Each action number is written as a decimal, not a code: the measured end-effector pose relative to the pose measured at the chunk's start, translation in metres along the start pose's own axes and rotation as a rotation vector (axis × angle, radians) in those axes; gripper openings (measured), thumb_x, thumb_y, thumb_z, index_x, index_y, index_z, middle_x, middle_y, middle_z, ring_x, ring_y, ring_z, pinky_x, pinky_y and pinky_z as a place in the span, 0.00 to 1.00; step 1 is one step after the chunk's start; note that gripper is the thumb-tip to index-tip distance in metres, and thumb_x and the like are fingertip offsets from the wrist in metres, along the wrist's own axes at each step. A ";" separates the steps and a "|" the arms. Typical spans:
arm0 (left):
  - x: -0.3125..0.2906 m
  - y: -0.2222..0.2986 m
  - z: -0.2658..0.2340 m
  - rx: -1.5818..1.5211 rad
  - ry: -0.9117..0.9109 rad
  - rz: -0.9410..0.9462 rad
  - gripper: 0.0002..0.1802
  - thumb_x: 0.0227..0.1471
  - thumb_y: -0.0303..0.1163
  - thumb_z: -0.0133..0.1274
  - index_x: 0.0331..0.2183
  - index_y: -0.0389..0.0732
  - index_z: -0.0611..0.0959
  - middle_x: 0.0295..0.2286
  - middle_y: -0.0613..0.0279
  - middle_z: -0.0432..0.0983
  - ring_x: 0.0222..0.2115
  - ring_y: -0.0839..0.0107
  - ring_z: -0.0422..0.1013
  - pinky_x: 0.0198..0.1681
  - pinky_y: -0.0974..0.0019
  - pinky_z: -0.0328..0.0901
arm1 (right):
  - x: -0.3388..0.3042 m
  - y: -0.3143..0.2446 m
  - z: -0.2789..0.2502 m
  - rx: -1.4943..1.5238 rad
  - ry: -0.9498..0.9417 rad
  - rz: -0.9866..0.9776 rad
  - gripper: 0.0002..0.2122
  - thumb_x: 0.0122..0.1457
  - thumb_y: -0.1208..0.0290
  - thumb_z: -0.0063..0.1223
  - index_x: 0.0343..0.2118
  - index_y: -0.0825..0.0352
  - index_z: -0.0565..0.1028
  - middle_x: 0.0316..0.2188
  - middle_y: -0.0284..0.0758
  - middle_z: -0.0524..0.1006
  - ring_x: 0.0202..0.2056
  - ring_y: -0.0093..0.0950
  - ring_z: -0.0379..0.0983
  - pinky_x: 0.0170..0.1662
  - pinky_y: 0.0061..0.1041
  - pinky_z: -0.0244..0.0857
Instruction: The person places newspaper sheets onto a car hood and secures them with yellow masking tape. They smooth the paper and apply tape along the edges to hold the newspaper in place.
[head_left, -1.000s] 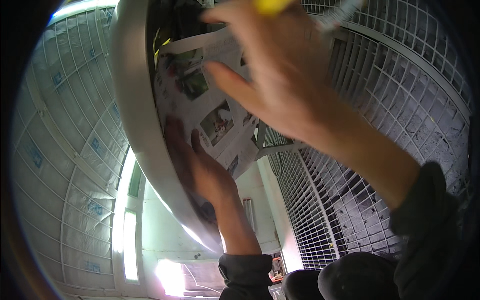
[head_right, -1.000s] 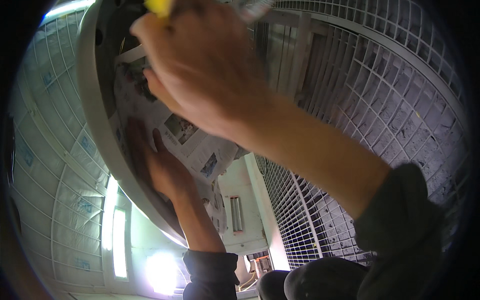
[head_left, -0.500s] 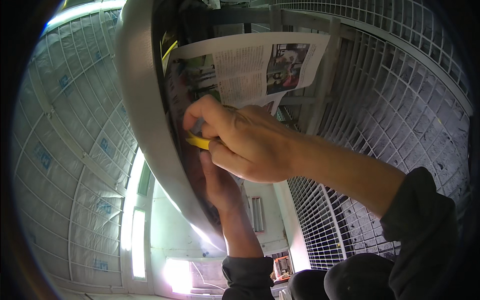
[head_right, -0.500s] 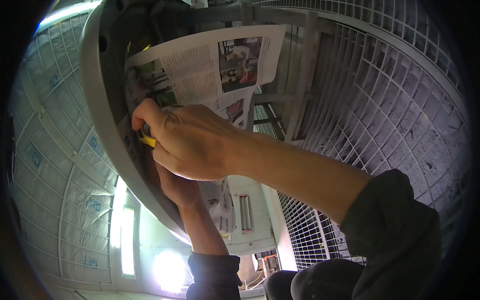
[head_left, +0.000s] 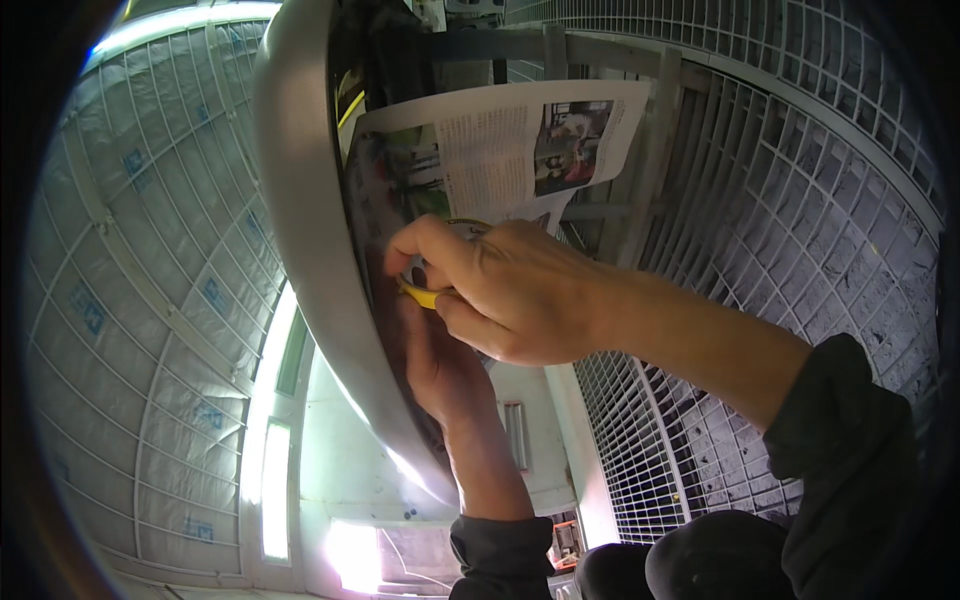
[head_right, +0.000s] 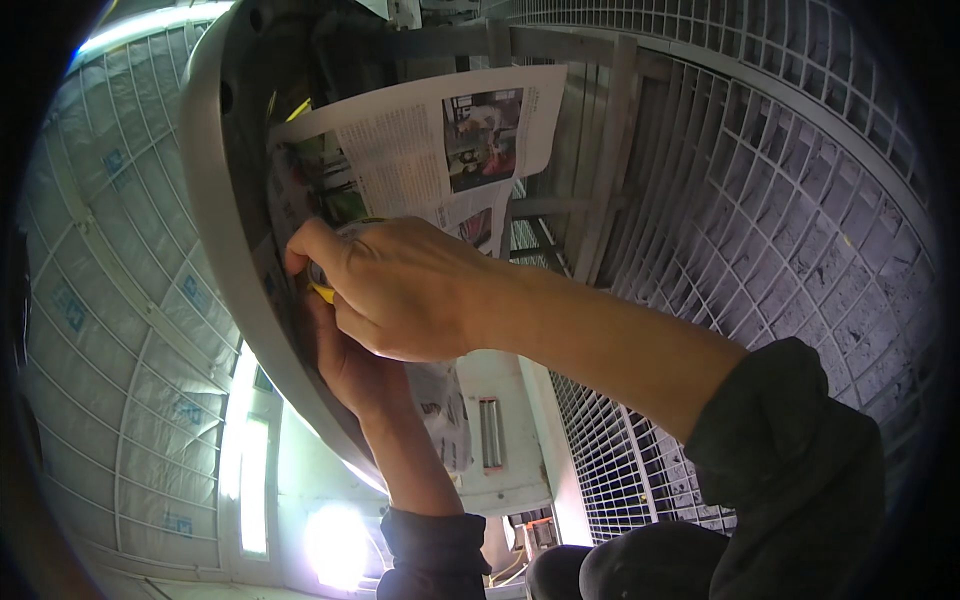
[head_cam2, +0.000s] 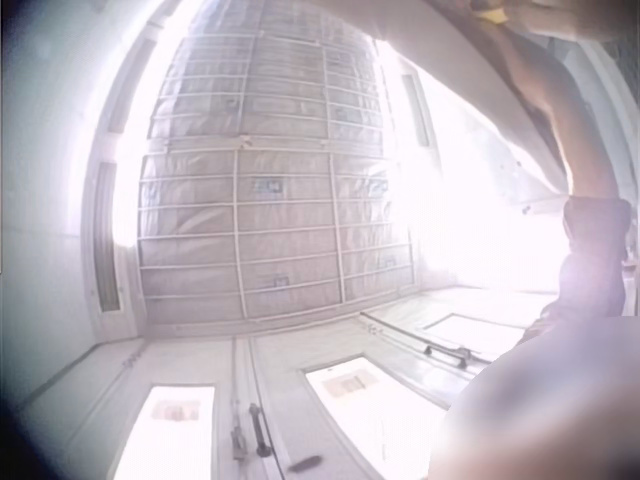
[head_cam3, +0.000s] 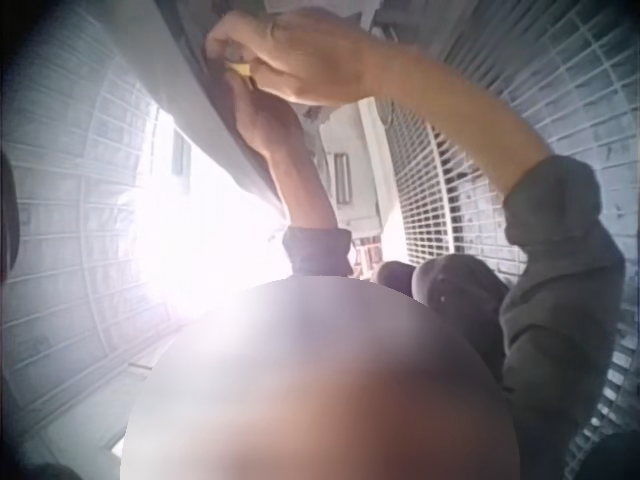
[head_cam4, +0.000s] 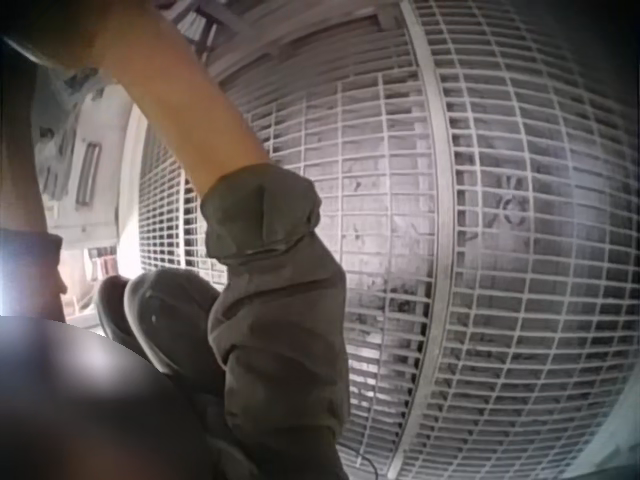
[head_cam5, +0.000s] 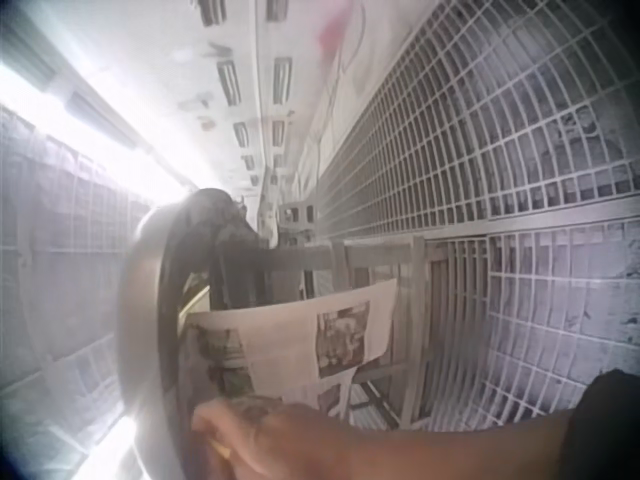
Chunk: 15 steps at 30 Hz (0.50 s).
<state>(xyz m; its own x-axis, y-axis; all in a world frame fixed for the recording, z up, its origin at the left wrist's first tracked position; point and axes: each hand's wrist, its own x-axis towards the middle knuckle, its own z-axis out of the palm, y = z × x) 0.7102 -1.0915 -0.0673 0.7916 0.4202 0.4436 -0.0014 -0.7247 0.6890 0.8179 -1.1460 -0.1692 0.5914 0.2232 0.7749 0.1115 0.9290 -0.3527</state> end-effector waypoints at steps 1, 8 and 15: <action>0.003 -0.002 0.000 0.026 0.023 0.018 0.24 0.70 0.39 0.38 0.62 0.39 0.64 0.55 0.57 0.68 0.55 0.67 0.67 0.60 0.61 0.62 | 0.000 0.001 -0.001 0.000 0.007 0.019 0.14 0.59 0.77 0.46 0.48 0.70 0.65 0.23 0.47 0.79 0.27 0.46 0.78 0.34 0.41 0.69; 0.009 -0.007 -0.001 0.171 0.071 0.224 0.26 0.68 0.37 0.40 0.62 0.38 0.64 0.59 0.55 0.65 0.62 0.66 0.57 0.66 0.57 0.48 | -0.001 0.011 -0.013 0.016 0.067 0.012 0.18 0.61 0.76 0.48 0.54 0.68 0.61 0.25 0.43 0.80 0.26 0.37 0.80 0.32 0.31 0.70; 0.004 -0.002 -0.003 0.211 0.054 0.151 0.25 0.66 0.35 0.42 0.60 0.32 0.67 0.58 0.54 0.66 0.62 0.65 0.58 0.65 0.59 0.48 | -0.007 0.011 -0.002 0.126 0.027 0.014 0.12 0.63 0.74 0.46 0.47 0.66 0.62 0.27 0.46 0.79 0.30 0.47 0.77 0.34 0.43 0.67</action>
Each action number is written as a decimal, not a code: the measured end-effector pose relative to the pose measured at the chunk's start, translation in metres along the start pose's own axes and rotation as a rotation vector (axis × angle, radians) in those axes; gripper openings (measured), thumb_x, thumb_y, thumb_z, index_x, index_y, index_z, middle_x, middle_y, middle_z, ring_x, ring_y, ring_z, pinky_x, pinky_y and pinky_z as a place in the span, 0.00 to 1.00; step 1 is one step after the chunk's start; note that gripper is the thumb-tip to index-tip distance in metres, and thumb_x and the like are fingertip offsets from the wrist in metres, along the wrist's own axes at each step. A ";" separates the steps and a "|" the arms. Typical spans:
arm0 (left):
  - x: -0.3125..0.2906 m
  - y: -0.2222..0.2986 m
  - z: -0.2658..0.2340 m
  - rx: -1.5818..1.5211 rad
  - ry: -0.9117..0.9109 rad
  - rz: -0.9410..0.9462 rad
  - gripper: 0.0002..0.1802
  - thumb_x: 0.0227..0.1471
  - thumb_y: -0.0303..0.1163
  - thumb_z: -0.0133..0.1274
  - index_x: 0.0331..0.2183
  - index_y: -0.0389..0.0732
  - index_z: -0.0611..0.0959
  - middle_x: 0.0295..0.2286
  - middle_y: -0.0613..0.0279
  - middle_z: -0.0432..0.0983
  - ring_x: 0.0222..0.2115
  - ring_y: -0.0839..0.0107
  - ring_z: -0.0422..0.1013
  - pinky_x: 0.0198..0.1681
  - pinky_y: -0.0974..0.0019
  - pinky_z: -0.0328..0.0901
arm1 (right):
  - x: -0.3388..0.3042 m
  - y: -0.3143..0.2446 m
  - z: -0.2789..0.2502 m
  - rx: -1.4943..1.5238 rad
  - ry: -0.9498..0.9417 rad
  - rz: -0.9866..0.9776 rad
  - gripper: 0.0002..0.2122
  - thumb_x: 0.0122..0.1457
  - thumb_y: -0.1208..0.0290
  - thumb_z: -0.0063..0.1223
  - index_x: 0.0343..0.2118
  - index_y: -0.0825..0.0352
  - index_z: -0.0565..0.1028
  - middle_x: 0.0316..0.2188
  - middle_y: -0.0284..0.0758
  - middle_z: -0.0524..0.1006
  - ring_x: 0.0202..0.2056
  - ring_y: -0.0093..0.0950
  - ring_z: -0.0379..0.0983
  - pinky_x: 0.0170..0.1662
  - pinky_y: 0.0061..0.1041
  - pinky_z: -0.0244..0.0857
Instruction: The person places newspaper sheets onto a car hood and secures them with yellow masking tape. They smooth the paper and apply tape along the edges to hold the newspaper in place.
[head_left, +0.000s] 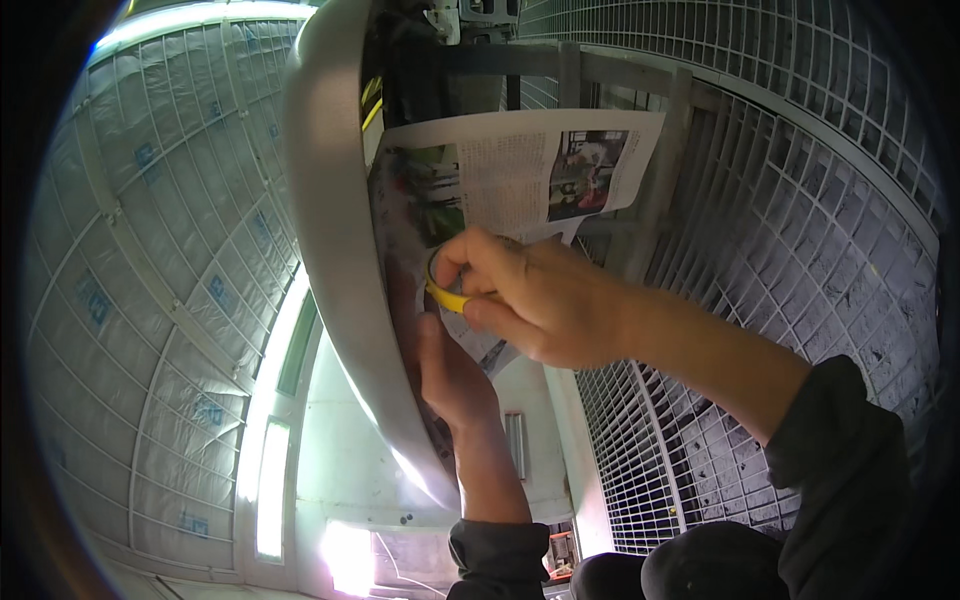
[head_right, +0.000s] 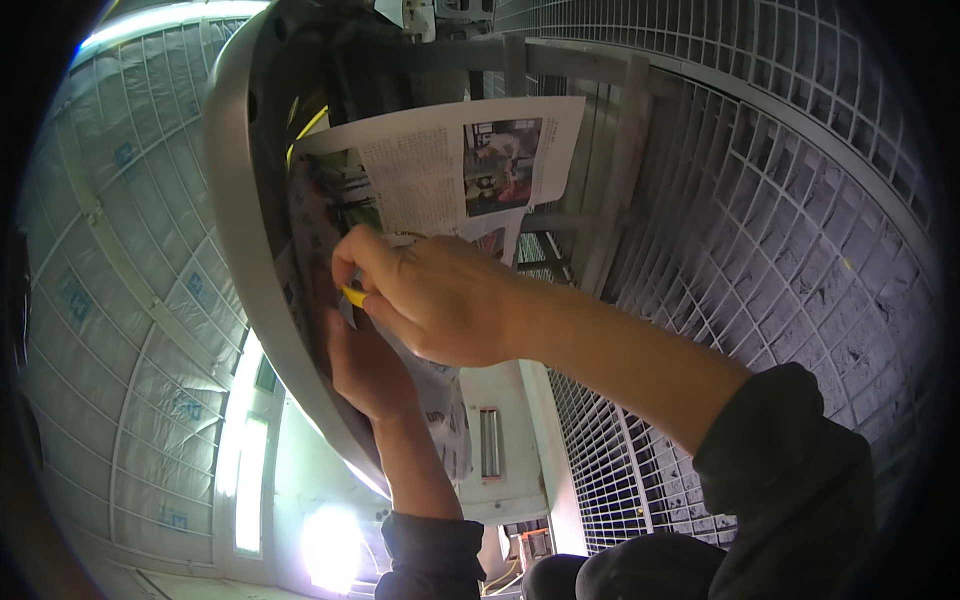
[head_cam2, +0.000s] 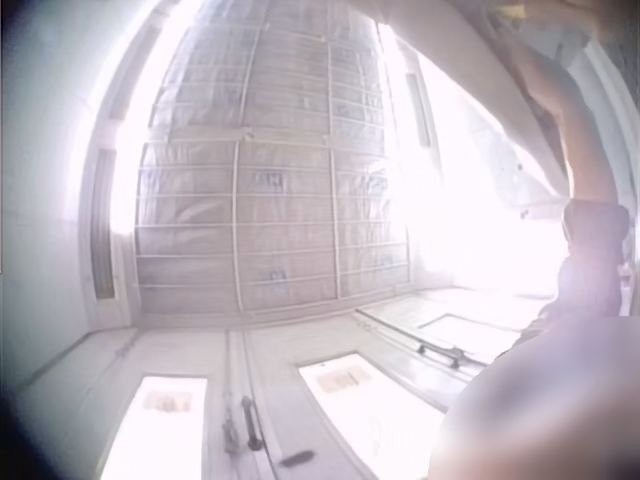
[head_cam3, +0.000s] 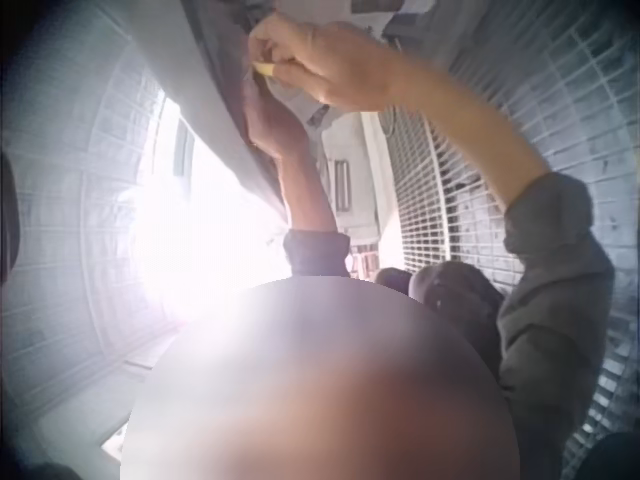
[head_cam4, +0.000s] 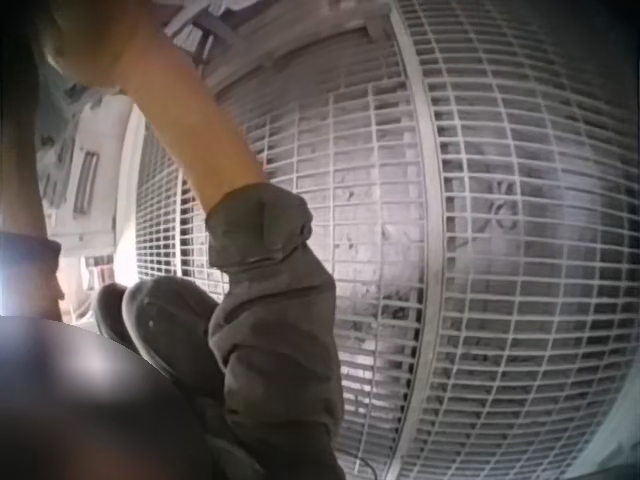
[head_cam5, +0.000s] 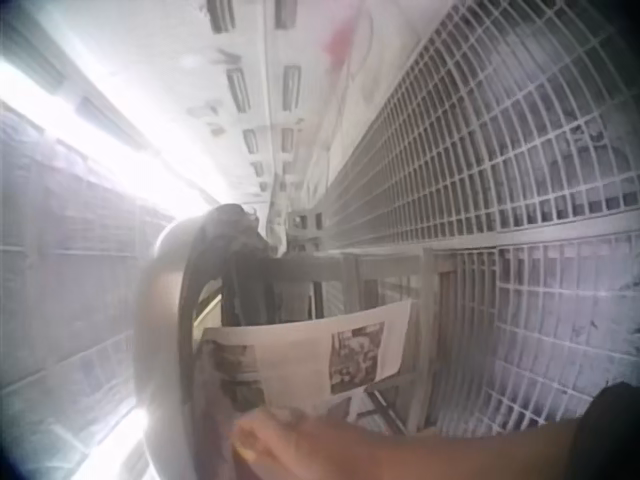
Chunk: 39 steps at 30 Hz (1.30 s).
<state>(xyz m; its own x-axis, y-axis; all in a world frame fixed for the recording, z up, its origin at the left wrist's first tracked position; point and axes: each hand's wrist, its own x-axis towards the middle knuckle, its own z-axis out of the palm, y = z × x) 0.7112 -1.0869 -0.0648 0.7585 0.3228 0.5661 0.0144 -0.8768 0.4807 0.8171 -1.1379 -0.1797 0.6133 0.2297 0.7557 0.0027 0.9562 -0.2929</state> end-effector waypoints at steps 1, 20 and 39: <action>-0.001 0.000 0.000 0.035 0.033 -0.066 0.25 0.65 0.33 0.42 0.60 0.32 0.67 0.58 0.51 0.66 0.61 0.63 0.59 0.65 0.60 0.50 | 0.000 0.000 0.001 -0.025 -0.012 -0.005 0.11 0.64 0.74 0.46 0.47 0.66 0.62 0.27 0.46 0.79 0.30 0.48 0.77 0.34 0.44 0.67; 0.003 -0.015 -0.005 0.188 0.043 0.140 0.28 0.65 0.35 0.45 0.62 0.33 0.66 0.64 0.52 0.57 0.67 0.64 0.51 0.68 0.49 0.45 | 0.029 0.031 -0.014 -0.640 0.436 -0.042 0.05 0.58 0.66 0.56 0.32 0.60 0.81 0.23 0.35 0.80 0.27 0.39 0.78 0.31 0.38 0.71; 0.017 -0.004 0.014 -0.156 0.037 -0.042 0.26 0.65 0.31 0.46 0.61 0.35 0.67 0.59 0.54 0.65 0.60 0.66 0.60 0.63 0.57 0.55 | 0.077 0.038 0.014 -0.372 0.443 -0.307 0.04 0.51 0.72 0.59 0.31 0.62 0.81 0.28 0.39 0.81 0.32 0.41 0.79 0.35 0.39 0.72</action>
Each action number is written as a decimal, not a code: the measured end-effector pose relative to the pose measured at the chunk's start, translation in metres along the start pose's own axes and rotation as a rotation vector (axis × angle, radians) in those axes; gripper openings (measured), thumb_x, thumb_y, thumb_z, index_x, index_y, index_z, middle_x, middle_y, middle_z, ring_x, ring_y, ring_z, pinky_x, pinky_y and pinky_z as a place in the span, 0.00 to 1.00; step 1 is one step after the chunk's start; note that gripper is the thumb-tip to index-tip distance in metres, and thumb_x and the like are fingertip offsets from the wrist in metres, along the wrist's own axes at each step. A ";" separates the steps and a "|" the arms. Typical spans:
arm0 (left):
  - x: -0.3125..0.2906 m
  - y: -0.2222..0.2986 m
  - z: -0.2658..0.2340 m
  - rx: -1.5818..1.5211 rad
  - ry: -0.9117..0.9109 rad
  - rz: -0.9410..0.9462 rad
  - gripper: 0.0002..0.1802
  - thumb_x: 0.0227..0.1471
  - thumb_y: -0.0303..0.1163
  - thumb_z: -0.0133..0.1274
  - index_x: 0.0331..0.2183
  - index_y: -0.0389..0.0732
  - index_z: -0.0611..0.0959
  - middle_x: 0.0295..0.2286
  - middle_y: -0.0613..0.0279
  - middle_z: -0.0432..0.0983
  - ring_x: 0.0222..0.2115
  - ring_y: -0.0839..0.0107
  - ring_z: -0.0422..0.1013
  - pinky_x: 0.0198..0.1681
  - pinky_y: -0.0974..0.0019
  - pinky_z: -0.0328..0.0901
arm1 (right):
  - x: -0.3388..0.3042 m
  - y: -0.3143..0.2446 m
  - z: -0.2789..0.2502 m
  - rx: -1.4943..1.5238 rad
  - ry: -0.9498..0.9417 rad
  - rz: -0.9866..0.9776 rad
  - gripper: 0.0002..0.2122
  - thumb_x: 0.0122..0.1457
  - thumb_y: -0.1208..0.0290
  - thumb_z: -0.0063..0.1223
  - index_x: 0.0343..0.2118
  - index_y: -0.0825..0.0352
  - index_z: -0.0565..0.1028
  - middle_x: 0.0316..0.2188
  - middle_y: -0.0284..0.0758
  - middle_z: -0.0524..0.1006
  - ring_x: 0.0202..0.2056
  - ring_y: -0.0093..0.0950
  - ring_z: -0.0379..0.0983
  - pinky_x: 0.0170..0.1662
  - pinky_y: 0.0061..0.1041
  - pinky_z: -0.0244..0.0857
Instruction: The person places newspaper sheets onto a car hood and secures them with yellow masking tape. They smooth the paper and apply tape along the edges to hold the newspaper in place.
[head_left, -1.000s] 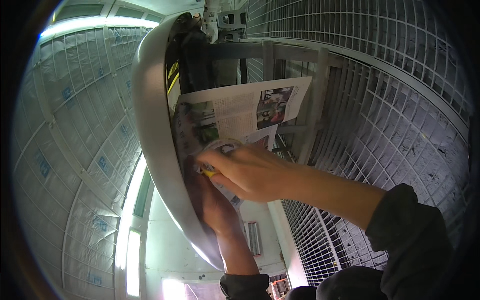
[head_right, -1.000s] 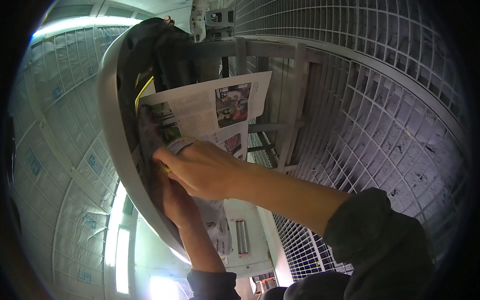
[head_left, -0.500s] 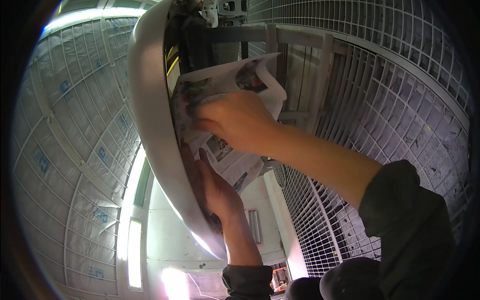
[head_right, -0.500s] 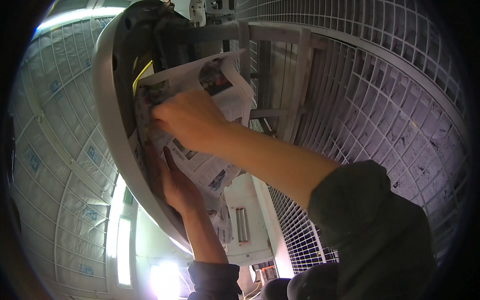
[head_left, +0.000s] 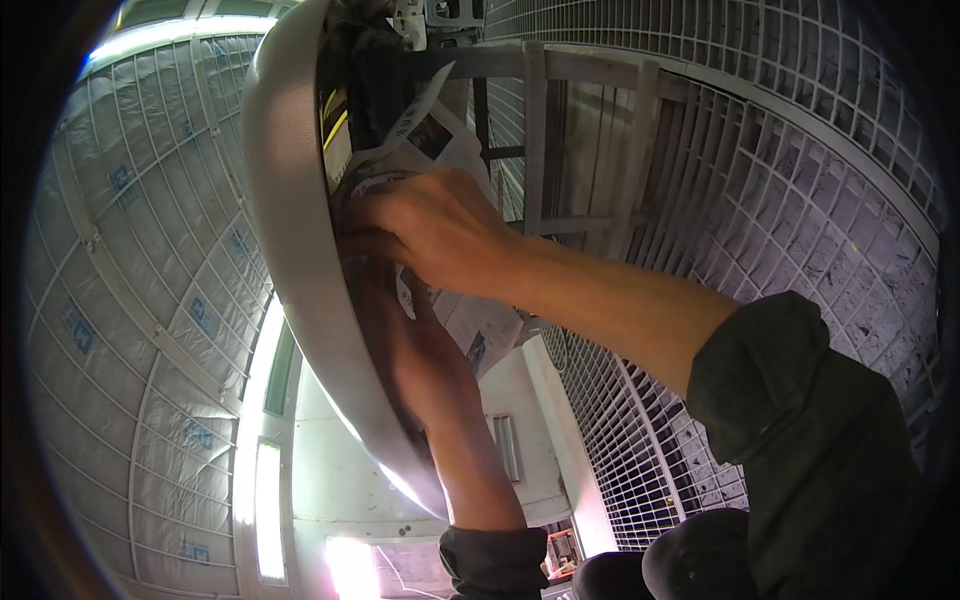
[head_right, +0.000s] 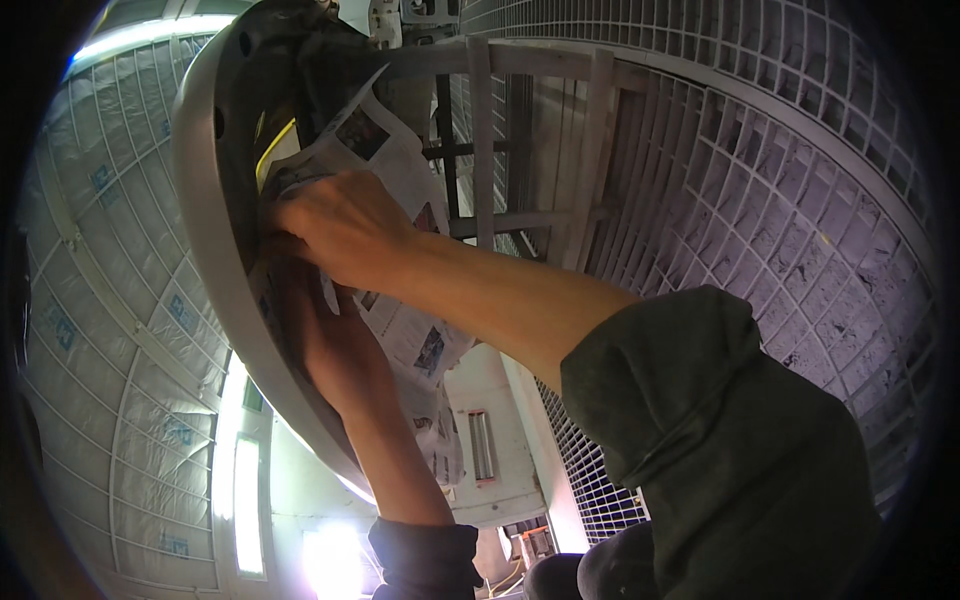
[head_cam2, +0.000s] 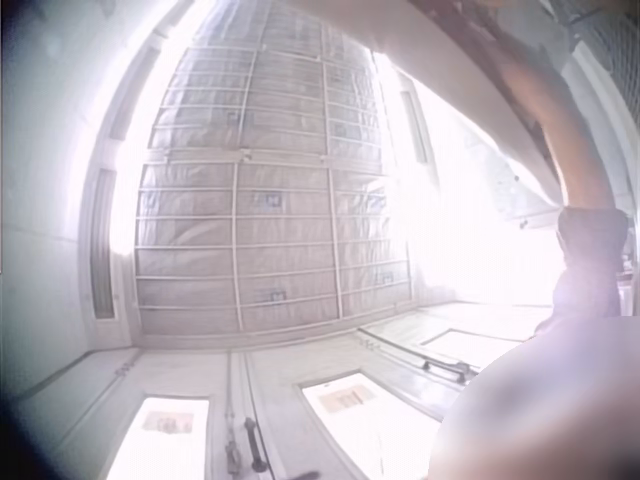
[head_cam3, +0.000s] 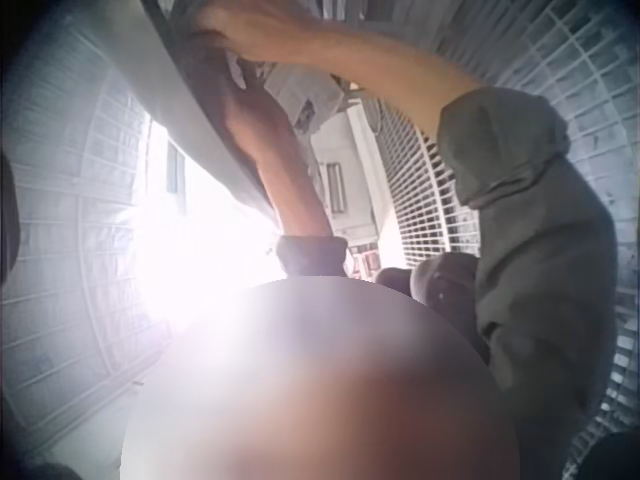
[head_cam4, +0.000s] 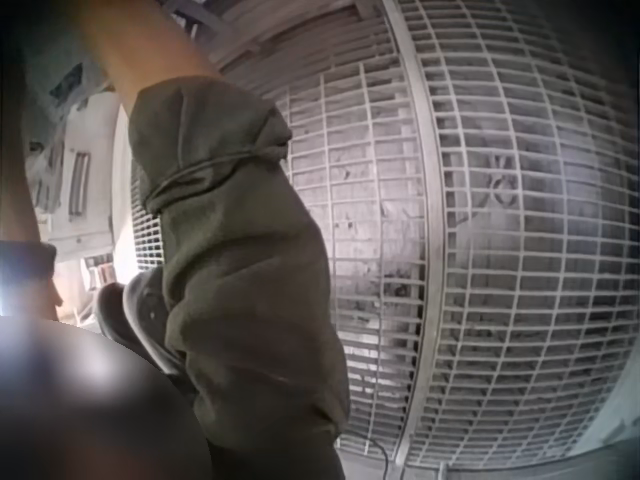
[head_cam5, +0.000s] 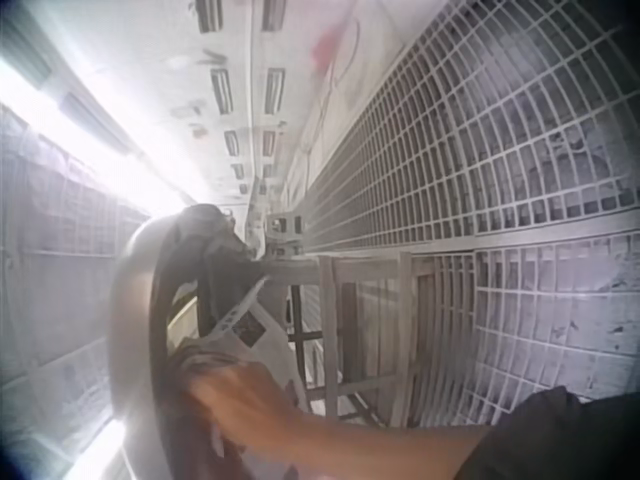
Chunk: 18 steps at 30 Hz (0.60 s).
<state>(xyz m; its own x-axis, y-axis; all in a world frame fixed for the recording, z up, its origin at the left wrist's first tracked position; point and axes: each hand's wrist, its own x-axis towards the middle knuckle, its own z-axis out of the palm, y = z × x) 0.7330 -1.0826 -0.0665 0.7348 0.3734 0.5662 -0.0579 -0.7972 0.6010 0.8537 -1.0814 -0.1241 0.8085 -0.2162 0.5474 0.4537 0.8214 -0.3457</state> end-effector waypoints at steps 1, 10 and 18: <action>0.004 -0.001 0.000 -0.111 -0.083 0.040 0.25 0.65 0.30 0.45 0.61 0.35 0.68 0.58 0.55 0.66 0.59 0.66 0.62 0.61 0.59 0.57 | 0.001 0.000 -0.001 -0.014 -0.011 0.008 0.04 0.52 0.72 0.59 0.30 0.62 0.81 0.28 0.39 0.81 0.32 0.41 0.79 0.35 0.39 0.72; 0.042 -0.001 -0.007 -0.721 -0.199 -0.275 0.21 0.67 0.27 0.41 0.59 0.35 0.70 0.58 0.52 0.67 0.59 0.64 0.63 0.63 0.59 0.59 | 0.006 -0.018 -0.023 -0.238 -0.314 0.091 0.08 0.53 0.71 0.52 0.32 0.66 0.81 0.27 0.43 0.80 0.30 0.43 0.78 0.33 0.39 0.72; 0.041 0.004 0.001 -0.710 -0.123 -0.298 0.21 0.65 0.27 0.45 0.58 0.36 0.71 0.56 0.53 0.70 0.59 0.62 0.64 0.67 0.54 0.54 | 0.012 -0.029 -0.016 -0.396 -0.203 0.180 0.06 0.49 0.73 0.56 0.29 0.67 0.80 0.22 0.47 0.79 0.26 0.46 0.78 0.31 0.41 0.72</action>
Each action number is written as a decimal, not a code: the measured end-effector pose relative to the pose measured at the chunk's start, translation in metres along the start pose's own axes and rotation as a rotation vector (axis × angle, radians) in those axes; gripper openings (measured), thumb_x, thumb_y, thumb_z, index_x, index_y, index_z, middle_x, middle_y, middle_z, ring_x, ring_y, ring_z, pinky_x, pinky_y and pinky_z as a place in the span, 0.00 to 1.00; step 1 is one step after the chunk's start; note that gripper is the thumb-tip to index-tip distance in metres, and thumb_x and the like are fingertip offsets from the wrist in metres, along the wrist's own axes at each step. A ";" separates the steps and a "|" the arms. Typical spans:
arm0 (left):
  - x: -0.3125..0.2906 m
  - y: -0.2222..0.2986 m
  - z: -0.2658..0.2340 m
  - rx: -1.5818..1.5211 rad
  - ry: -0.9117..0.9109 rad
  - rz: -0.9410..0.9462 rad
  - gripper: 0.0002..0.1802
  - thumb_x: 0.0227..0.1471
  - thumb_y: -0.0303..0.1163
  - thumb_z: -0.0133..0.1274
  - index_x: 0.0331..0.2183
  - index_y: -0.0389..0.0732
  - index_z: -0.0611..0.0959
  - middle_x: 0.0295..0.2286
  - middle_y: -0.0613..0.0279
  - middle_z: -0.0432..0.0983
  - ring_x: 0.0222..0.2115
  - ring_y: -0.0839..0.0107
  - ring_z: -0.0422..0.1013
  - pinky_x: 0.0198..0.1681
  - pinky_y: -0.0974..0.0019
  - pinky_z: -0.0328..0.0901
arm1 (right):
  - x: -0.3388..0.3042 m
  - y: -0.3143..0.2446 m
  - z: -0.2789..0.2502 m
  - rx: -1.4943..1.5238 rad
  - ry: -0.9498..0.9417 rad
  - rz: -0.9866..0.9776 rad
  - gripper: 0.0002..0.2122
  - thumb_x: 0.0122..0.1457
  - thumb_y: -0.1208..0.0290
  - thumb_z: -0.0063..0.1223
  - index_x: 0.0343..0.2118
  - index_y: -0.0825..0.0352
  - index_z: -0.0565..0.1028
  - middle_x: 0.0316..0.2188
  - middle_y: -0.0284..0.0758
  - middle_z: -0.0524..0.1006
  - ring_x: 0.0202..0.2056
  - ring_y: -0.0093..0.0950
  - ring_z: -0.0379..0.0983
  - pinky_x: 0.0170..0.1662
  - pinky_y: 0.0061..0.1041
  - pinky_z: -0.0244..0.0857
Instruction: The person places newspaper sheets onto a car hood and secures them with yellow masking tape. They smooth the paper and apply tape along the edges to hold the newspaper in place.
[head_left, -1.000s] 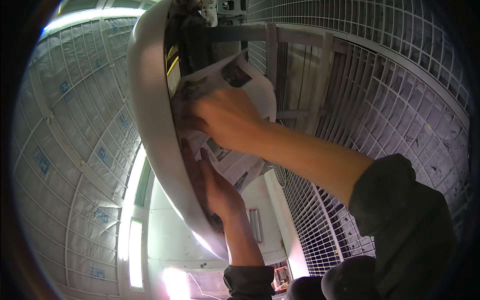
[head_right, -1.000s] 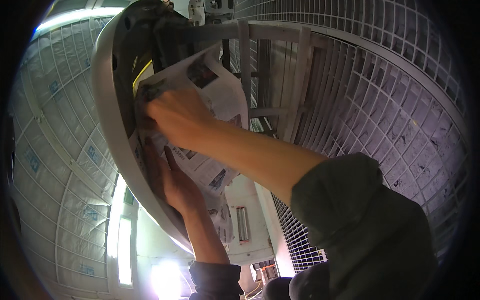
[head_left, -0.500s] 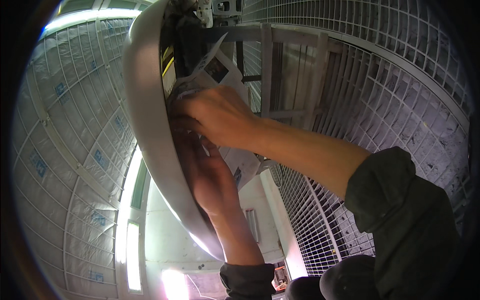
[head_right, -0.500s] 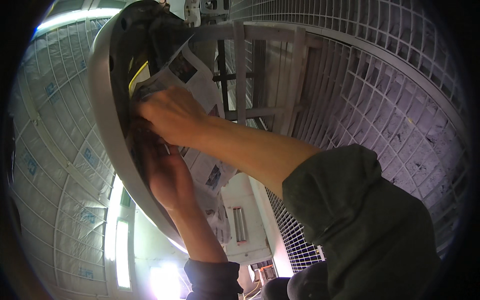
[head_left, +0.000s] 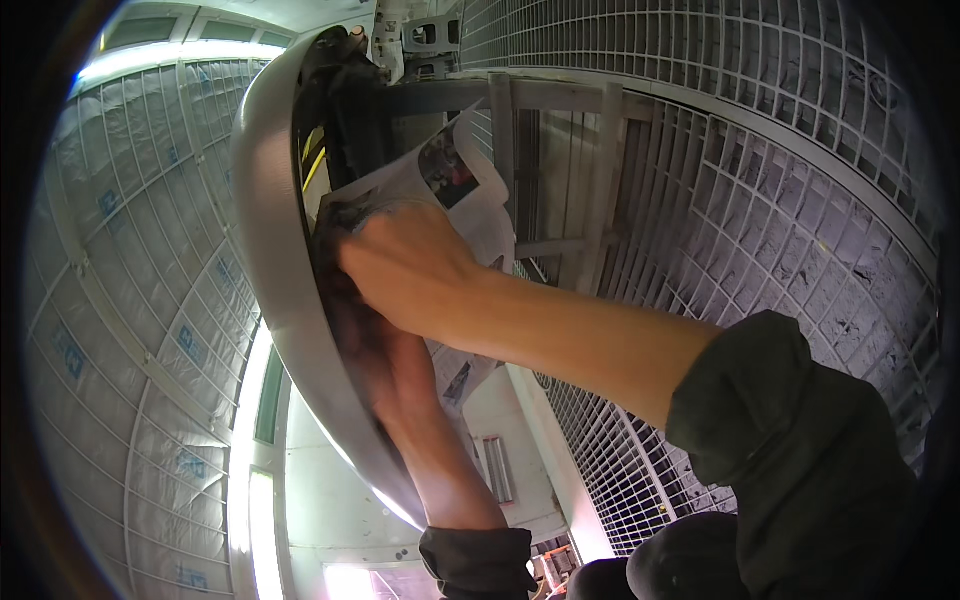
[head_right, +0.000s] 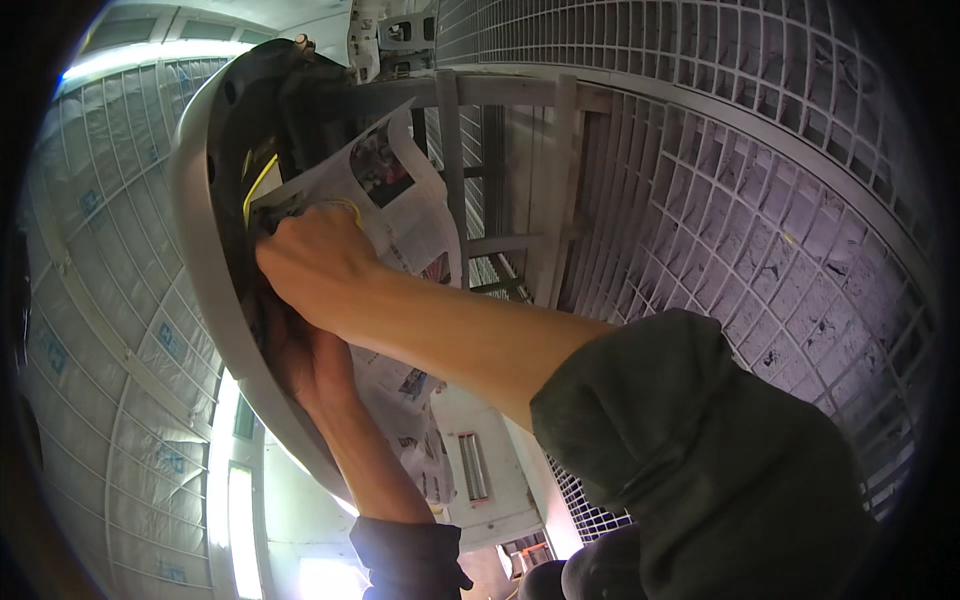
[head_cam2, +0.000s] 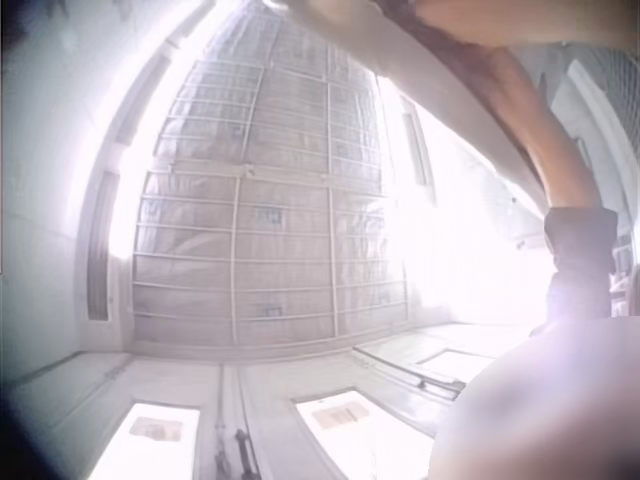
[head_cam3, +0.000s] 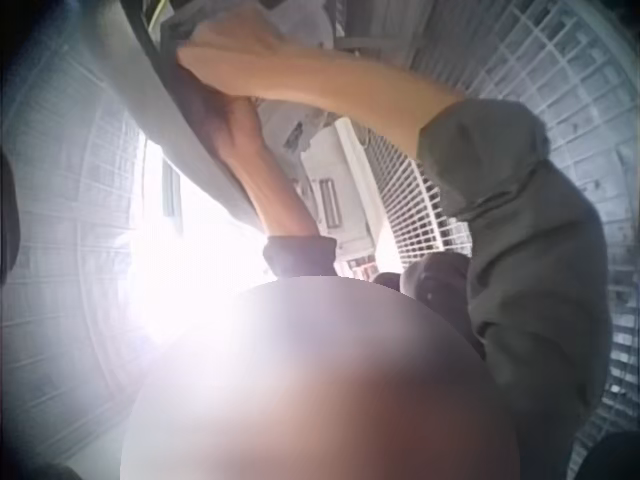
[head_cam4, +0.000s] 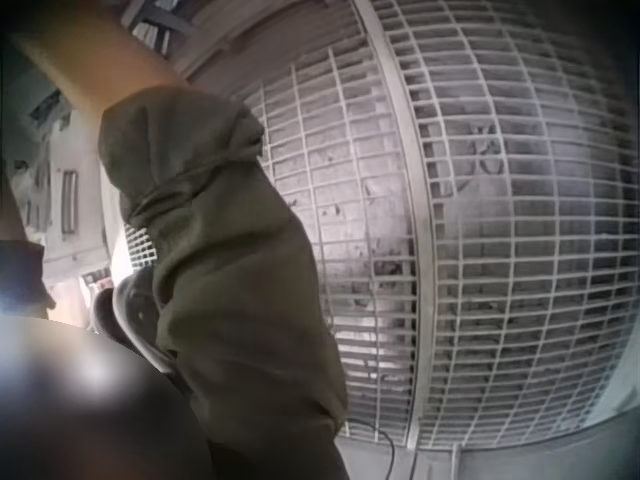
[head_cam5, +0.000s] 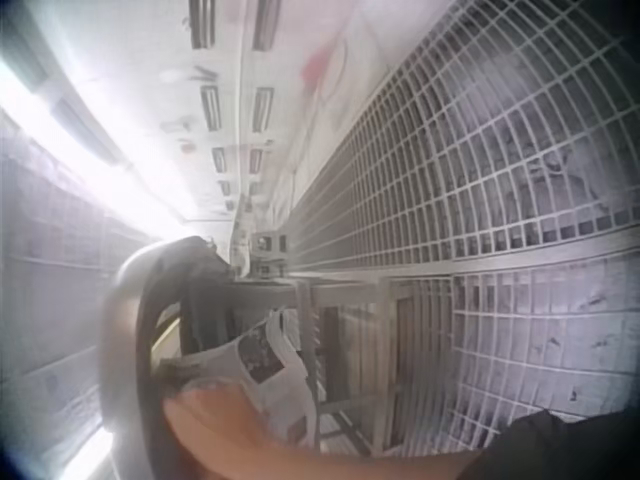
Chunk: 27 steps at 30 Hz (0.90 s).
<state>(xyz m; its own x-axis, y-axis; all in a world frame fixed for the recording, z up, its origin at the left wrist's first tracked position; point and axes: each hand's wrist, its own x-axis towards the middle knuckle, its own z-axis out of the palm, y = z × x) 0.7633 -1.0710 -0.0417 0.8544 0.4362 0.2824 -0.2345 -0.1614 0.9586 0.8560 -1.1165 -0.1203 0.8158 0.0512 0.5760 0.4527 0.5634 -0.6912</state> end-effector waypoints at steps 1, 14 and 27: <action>0.001 0.000 -0.002 0.007 0.024 0.014 0.21 0.65 0.27 0.45 0.57 0.36 0.72 0.56 0.54 0.71 0.59 0.62 0.65 0.67 0.54 0.54 | 0.000 -0.001 0.000 0.005 -0.020 0.032 0.06 0.48 0.73 0.56 0.29 0.67 0.80 0.22 0.47 0.79 0.26 0.46 0.78 0.31 0.41 0.72; 0.003 -0.001 -0.009 0.025 -0.002 0.040 0.18 0.64 0.28 0.46 0.54 0.34 0.73 0.51 0.53 0.74 0.55 0.62 0.68 0.63 0.55 0.59 | -0.003 -0.002 0.012 0.179 -0.005 0.251 0.08 0.52 0.70 0.57 0.30 0.69 0.81 0.24 0.51 0.79 0.28 0.52 0.78 0.33 0.47 0.72; 0.033 -0.014 -0.005 -0.024 -0.023 0.158 0.16 0.64 0.23 0.44 0.53 0.32 0.72 0.46 0.51 0.75 0.47 0.65 0.72 0.47 0.63 0.67 | -0.140 0.031 -0.040 0.975 0.112 1.098 0.10 0.60 0.70 0.54 0.31 0.73 0.81 0.17 0.31 0.75 0.16 0.16 0.67 0.20 0.20 0.60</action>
<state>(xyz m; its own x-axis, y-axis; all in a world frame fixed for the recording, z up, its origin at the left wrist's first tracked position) 0.7924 -1.0501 -0.0453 0.8164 0.3866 0.4289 -0.3775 -0.2046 0.9031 0.7707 -1.1393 -0.2401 0.6261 0.7734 -0.0991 -0.7769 0.6082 -0.1628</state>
